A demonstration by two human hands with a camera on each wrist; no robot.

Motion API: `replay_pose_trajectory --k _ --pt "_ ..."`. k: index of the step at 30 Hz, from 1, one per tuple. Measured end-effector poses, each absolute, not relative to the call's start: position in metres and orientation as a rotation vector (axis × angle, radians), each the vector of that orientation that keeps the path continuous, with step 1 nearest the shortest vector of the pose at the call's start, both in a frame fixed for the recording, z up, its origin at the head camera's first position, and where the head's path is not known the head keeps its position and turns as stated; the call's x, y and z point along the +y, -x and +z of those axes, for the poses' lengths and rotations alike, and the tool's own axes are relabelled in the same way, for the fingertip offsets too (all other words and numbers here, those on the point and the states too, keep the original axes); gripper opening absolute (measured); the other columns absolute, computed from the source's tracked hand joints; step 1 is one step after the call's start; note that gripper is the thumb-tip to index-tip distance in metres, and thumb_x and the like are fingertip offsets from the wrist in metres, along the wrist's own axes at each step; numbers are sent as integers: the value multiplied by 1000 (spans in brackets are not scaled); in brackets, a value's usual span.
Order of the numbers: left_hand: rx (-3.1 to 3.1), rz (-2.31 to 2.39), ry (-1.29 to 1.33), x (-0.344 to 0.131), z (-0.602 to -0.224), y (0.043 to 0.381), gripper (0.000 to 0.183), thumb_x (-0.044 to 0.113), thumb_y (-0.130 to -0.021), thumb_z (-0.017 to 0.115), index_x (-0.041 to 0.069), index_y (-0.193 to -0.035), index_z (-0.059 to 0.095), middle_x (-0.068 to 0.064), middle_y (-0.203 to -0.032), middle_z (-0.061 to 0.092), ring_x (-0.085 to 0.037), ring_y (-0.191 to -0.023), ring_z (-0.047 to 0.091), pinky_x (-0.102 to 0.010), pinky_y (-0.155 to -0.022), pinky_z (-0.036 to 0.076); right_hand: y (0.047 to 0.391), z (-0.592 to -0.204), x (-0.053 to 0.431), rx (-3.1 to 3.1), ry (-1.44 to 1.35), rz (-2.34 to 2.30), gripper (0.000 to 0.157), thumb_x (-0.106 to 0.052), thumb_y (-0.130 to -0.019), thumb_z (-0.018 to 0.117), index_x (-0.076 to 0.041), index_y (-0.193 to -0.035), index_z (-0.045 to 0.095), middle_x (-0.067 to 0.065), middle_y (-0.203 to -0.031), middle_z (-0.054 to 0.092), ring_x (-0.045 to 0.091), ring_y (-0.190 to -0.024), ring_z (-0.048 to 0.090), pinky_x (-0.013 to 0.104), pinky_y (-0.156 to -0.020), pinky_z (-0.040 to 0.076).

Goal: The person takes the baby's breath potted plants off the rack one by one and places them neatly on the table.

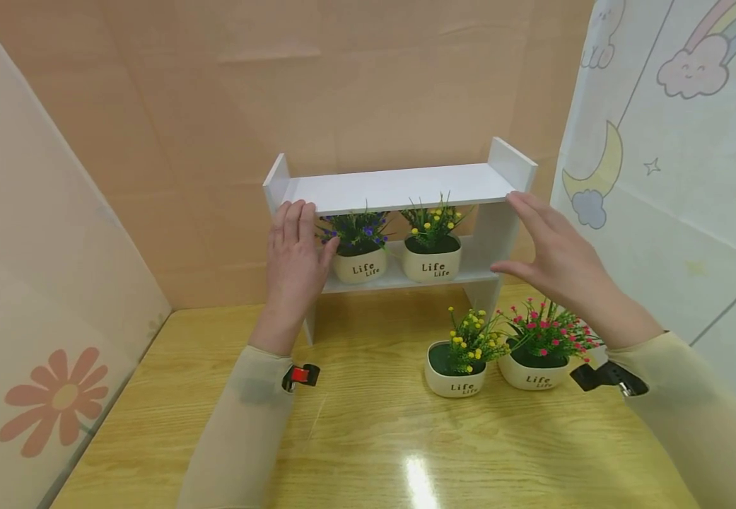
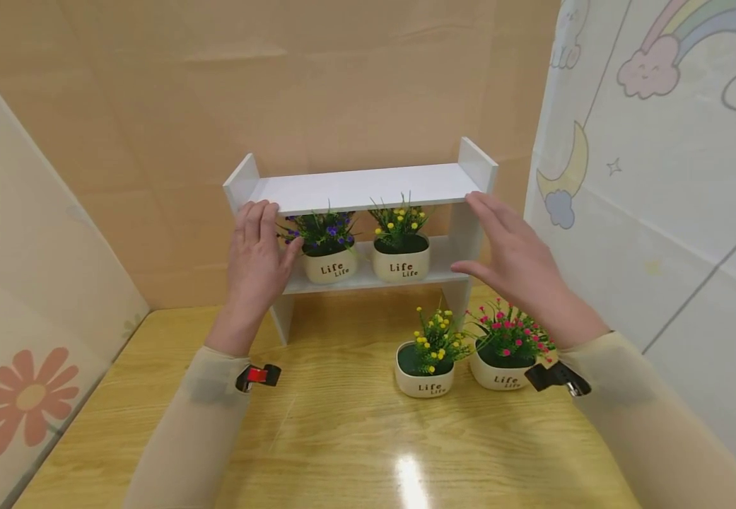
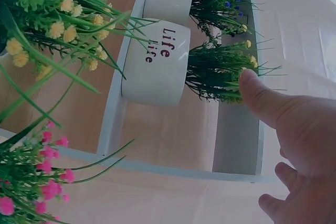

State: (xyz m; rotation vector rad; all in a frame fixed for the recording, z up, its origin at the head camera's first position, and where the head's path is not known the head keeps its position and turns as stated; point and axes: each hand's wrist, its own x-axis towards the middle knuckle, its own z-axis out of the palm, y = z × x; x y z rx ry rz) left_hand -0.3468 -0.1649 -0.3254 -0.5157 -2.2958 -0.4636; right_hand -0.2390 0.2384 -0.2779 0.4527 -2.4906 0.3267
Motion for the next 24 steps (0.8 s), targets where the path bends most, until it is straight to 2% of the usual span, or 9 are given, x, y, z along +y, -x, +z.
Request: replay_pose_trajectory --k 4,8,24 --pt "-2302 -460 518 -165 -325 347 68 35 -111 69 2 -159 33 -18 -164 34 -39 -162 22 -48 -135 16 249 -275 234 -2435 -497 241 119 -20 -78 104 -6 -172 34 17 -175 37 44 -160 35 59 -129 30" --pt "-2314 -464 519 -165 -324 347 69 36 -111 69 3 -160 32 -18 -164 33 -39 -162 21 -47 -135 15 260 -274 231 -2369 -561 177 113 -17 -76 104 0 -167 40 21 -170 43 45 -158 37 52 -133 25" --pt "-2282 -469 535 -165 -326 348 68 34 -111 70 0 -158 34 -20 -162 35 -40 -161 22 -49 -134 17 288 -277 227 -2412 -543 167 102 -18 -83 100 2 -165 43 23 -168 45 45 -160 34 58 -132 23"
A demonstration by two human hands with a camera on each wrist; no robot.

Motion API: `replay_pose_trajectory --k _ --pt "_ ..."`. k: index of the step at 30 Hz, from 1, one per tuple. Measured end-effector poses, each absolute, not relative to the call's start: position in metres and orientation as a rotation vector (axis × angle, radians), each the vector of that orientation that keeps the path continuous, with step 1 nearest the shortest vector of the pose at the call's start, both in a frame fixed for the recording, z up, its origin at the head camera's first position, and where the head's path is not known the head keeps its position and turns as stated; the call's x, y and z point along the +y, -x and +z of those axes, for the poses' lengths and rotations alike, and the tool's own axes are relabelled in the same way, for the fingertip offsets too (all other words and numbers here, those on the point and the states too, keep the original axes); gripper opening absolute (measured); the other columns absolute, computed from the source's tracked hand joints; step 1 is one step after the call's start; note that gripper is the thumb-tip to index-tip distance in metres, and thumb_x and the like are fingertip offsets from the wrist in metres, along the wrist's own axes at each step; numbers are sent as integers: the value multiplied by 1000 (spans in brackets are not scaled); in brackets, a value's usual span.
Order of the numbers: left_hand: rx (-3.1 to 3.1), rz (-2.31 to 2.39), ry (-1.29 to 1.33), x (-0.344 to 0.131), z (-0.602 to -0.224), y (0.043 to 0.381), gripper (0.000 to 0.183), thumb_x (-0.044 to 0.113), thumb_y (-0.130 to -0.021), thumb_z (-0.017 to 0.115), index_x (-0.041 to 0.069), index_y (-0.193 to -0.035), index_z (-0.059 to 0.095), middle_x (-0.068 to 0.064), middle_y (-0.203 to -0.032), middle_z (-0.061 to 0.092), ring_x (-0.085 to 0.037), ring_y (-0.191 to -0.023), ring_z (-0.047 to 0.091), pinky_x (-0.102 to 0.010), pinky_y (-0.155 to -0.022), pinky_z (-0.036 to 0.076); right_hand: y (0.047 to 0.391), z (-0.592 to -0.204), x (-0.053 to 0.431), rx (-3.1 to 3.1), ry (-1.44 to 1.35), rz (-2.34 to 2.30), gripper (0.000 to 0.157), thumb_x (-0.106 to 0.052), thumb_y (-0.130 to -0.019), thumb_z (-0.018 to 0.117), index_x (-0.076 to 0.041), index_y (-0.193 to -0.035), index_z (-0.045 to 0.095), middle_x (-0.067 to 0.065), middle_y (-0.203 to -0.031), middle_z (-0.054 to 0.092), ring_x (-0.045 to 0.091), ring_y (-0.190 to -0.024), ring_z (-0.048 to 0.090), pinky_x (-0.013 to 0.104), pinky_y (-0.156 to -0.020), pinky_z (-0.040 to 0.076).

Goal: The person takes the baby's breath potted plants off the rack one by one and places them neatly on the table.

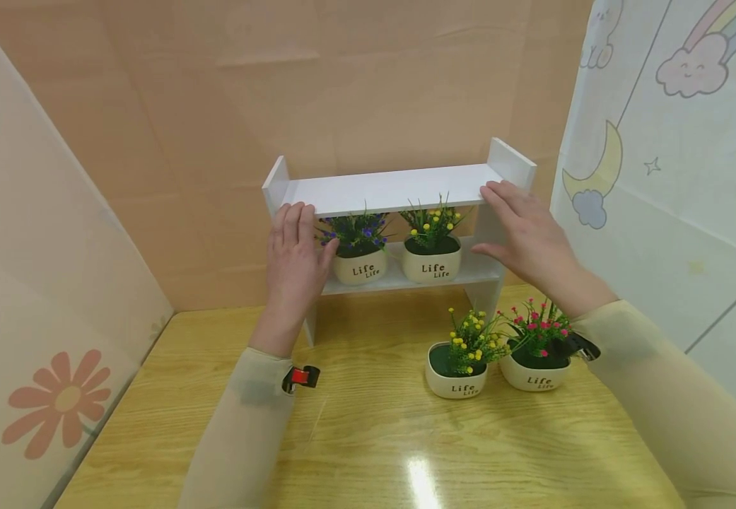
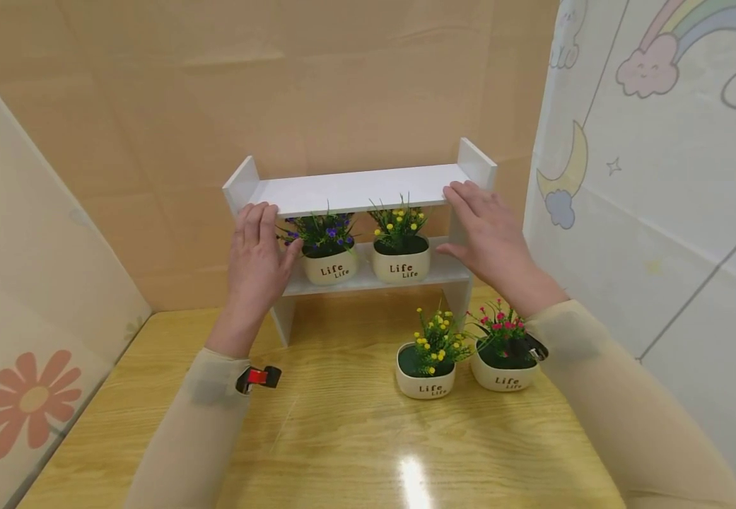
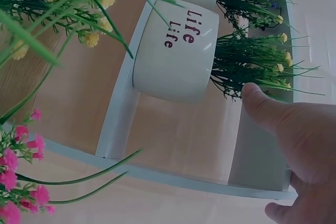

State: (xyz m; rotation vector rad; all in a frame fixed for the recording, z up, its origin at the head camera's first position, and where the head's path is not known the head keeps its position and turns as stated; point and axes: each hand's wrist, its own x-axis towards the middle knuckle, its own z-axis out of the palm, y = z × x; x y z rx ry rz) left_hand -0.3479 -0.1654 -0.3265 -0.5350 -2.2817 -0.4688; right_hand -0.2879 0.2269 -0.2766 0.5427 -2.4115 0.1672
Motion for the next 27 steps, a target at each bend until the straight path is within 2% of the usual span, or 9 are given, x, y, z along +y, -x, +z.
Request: replay_pose_trajectory --k 8,19,27 --pt "-2270 -459 536 -165 -327 348 67 33 -111 69 1 -158 34 -20 -162 35 -40 -160 23 -49 -134 17 296 -281 229 -2410 -533 188 98 -18 -85 99 -1 -164 44 23 -165 47 44 -160 34 62 -130 27" --pt "-2281 -461 536 -166 -330 351 68 36 -113 67 2 -160 31 -19 -164 32 -39 -161 20 -48 -135 15 305 -289 231 -2363 -553 184 99 -15 -83 100 -1 -163 44 22 -165 46 44 -159 34 54 -133 23" --pt "-2280 -483 532 -165 -329 352 69 37 -112 68 2 -160 32 -18 -165 33 -39 -163 21 -46 -136 12 313 -295 234 -2368 -522 176 103 -19 -82 101 -4 -164 41 22 -165 42 44 -157 33 65 -124 37"
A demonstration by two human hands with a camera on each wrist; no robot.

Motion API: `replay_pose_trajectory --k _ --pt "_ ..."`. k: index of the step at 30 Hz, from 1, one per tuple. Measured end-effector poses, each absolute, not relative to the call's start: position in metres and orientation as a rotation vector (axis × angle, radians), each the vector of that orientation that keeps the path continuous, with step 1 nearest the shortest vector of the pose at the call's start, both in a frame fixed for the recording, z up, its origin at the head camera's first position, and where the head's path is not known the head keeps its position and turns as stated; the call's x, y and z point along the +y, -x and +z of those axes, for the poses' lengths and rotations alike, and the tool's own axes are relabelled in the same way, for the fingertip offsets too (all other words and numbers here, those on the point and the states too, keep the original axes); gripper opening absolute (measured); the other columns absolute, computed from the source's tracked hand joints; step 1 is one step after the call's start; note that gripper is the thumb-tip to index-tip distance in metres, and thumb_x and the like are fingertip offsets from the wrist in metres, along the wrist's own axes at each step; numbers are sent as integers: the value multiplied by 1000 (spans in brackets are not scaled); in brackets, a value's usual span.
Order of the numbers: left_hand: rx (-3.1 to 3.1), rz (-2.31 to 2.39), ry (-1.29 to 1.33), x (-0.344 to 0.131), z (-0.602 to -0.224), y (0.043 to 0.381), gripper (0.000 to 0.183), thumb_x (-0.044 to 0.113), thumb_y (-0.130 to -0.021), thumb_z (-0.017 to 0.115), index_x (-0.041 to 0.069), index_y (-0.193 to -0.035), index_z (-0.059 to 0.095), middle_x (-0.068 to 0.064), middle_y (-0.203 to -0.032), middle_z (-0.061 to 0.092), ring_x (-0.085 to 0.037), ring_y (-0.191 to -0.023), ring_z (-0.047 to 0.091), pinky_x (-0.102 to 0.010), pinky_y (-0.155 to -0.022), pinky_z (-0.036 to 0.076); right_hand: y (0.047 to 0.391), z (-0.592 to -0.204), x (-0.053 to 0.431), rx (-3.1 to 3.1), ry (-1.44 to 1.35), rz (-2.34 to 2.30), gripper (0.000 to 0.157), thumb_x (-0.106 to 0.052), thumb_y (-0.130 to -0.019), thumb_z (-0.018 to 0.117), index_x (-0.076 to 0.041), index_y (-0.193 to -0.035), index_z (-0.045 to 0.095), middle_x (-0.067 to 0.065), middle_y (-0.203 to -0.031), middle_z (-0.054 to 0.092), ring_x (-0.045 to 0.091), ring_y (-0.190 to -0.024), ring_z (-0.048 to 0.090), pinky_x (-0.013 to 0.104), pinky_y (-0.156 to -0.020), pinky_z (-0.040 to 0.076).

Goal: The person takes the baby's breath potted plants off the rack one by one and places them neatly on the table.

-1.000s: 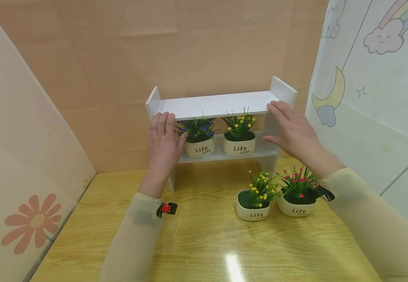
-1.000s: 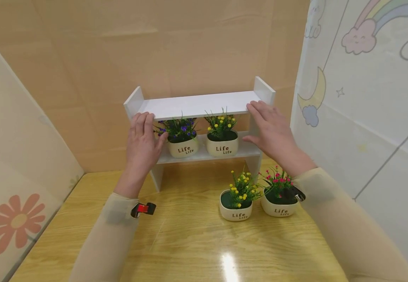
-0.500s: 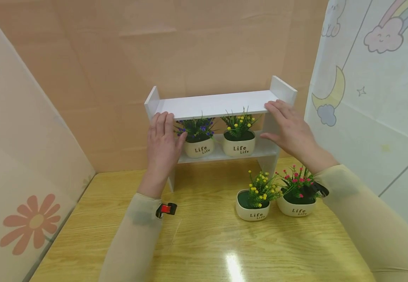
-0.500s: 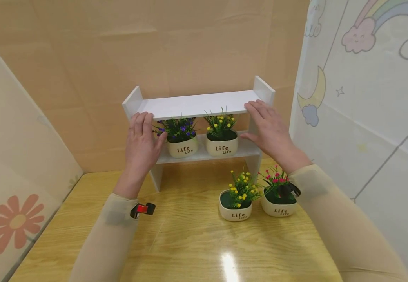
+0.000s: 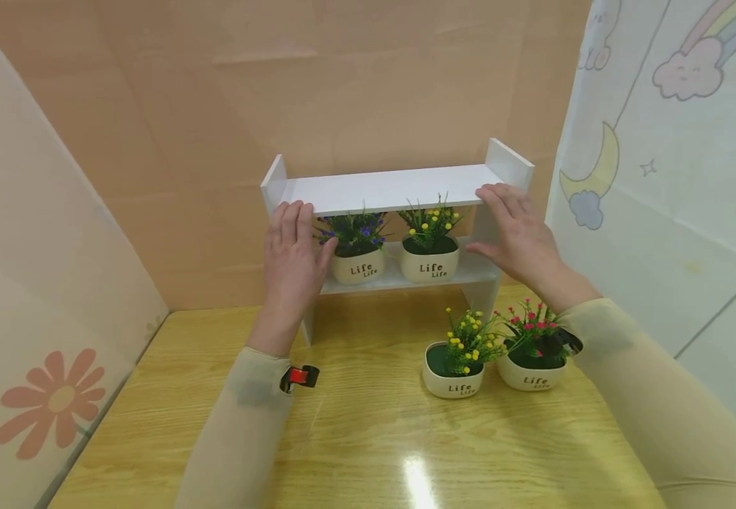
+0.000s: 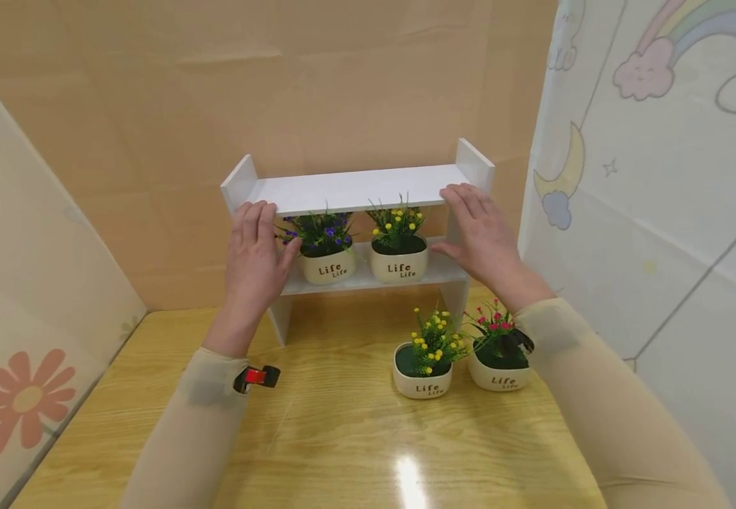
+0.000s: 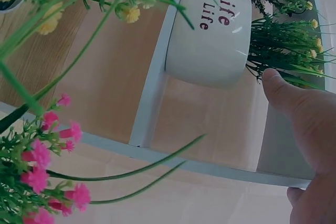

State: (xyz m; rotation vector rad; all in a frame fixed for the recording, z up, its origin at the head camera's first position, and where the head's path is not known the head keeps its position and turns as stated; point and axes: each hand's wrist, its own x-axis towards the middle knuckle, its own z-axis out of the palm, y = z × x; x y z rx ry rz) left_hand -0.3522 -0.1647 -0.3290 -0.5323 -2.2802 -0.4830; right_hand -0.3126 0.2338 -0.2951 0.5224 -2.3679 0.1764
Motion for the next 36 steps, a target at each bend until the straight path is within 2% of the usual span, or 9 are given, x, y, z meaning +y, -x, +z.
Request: replay_pose_trajectory --k 6,15,23,30,36 --pt "-2313 -533 558 -162 -324 349 72 39 -112 67 2 -162 32 -19 -168 32 -39 -165 17 -48 -136 11 315 -301 237 -2367 -496 168 107 -20 -80 102 -4 -164 37 24 -165 40 45 -155 32 65 -123 38" --pt "-2306 -703 573 -161 -320 335 78 38 -110 70 3 -169 33 -18 -179 21 -38 -169 7 -60 -134 17 315 -303 238 -2371 -490 169 110 -20 -79 103 -4 -165 36 23 -165 37 45 -154 31 64 -123 37" --pt "-2256 -737 613 -161 -330 318 78 35 -110 71 1 -168 33 -21 -178 23 -43 -168 10 -59 -134 12 315 -302 235 -2363 -507 178 110 -19 -79 103 -2 -164 35 25 -164 37 45 -154 30 60 -128 31" --pt "-2222 -815 634 -161 -341 304 81 35 -109 72 2 -170 30 -20 -179 22 -41 -168 10 -62 -134 14 316 -301 232 -2366 -513 182 111 -19 -77 104 -1 -163 36 26 -164 37 46 -154 30 57 -131 27" --pt "-2231 -881 605 -160 -351 292 83 36 -109 72 4 -172 28 -19 -180 19 -39 -169 9 -60 -134 15 317 -301 232 -2364 -518 179 112 -21 -78 104 -2 -164 35 26 -164 37 46 -155 29 56 -131 26"
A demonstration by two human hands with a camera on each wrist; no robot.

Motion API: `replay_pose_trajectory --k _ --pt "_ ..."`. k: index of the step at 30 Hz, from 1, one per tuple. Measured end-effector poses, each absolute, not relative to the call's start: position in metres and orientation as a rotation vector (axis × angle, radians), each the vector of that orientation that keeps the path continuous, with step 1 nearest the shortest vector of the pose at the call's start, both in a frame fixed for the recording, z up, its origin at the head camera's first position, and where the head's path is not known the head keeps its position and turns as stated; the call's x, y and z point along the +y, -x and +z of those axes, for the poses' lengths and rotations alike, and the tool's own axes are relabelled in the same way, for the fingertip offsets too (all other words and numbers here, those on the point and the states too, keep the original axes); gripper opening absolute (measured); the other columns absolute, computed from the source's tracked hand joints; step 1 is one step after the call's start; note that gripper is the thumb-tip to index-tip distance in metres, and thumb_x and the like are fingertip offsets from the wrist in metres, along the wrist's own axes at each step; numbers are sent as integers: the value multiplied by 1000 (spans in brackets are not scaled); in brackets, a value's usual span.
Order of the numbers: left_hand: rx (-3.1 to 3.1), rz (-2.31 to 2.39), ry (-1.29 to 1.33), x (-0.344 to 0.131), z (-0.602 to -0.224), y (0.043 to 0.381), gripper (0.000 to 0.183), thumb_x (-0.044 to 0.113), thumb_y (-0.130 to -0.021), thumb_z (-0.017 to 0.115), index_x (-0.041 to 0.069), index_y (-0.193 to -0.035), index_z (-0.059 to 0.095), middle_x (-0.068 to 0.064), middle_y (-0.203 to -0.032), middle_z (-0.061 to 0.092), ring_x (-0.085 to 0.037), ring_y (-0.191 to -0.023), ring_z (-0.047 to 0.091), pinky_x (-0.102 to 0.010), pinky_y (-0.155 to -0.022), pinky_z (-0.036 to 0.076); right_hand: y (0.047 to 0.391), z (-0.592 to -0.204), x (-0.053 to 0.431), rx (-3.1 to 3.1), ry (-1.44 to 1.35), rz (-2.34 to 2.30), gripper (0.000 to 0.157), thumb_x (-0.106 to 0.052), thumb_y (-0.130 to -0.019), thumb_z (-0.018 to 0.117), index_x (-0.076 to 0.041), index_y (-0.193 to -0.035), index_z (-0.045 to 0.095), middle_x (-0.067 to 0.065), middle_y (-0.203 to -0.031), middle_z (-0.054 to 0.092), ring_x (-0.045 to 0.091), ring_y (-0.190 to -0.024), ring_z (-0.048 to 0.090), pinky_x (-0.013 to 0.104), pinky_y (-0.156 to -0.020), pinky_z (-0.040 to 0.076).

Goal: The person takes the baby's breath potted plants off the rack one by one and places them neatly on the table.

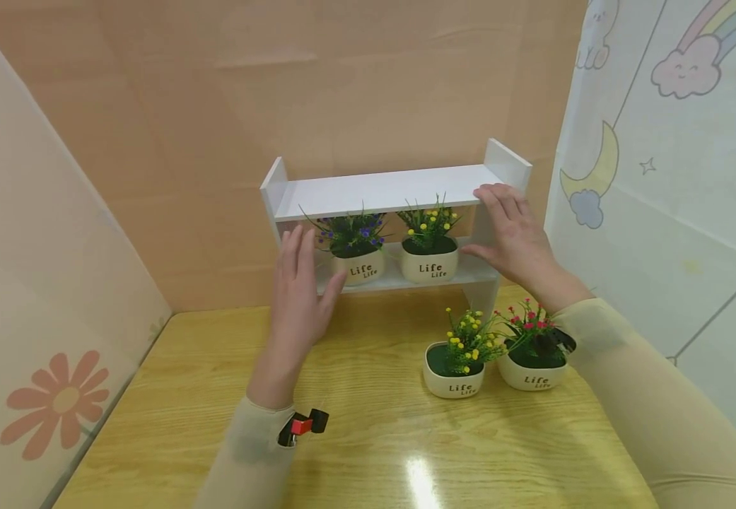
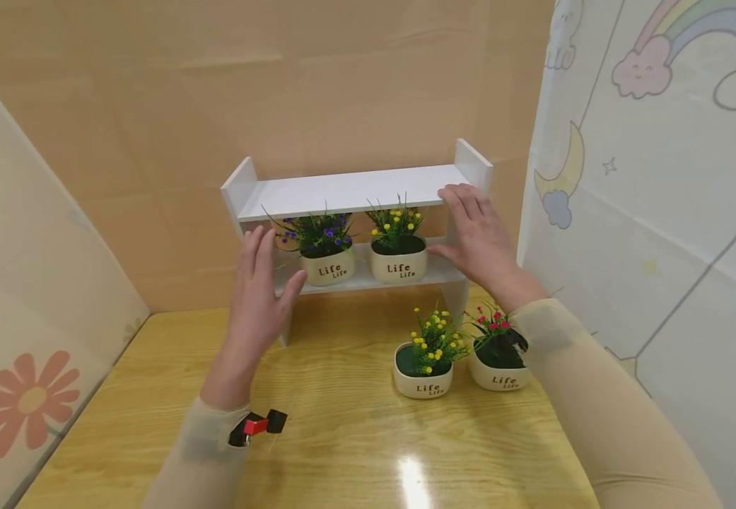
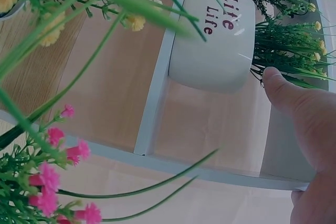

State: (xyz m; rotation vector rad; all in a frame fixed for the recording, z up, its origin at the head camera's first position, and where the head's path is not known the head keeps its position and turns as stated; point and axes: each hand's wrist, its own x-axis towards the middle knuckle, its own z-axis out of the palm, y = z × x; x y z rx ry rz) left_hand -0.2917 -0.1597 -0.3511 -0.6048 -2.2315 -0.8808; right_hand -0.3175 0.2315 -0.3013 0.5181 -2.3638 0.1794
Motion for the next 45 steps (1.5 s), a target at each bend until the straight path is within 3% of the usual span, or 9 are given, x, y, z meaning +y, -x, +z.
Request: replay_pose_trajectory --k 12,21,29,40,45 --pt "-2241 -959 596 -151 -375 275 87 27 -106 78 6 -173 26 -18 -180 20 -39 -168 15 -64 -128 29 316 -299 229 -2361 -522 182 111 -20 -78 104 -1 -163 35 26 -163 36 46 -154 29 55 -132 24" --pt "-2317 -972 616 -143 -394 274 84 33 -108 75 7 -173 28 -16 -179 26 -33 -168 16 -60 -128 32 316 -298 229 -2363 -520 172 112 -21 -78 104 0 -163 34 26 -163 36 46 -154 29 55 -132 23" --pt "-2349 -963 686 -136 -408 275 82 34 -108 75 7 -172 33 -16 -178 32 -36 -166 24 -61 -130 27 316 -300 229 -2375 -502 186 112 -21 -78 104 -1 -164 34 25 -164 36 46 -155 29 56 -132 24" --pt "-2295 -870 937 -129 -424 278 77 30 -106 79 1 -167 41 -20 -173 40 -37 -165 29 -63 -129 30 318 -302 229 -2368 -502 172 113 -23 -78 104 -1 -164 35 25 -164 36 46 -154 29 53 -133 22" --pt "-2344 -893 877 -127 -427 284 76 33 -108 75 3 -168 40 -20 -173 40 -38 -163 31 -62 -129 29 317 -302 229 -2371 -498 180 112 -23 -78 104 -1 -164 35 25 -164 36 46 -154 29 52 -133 21"
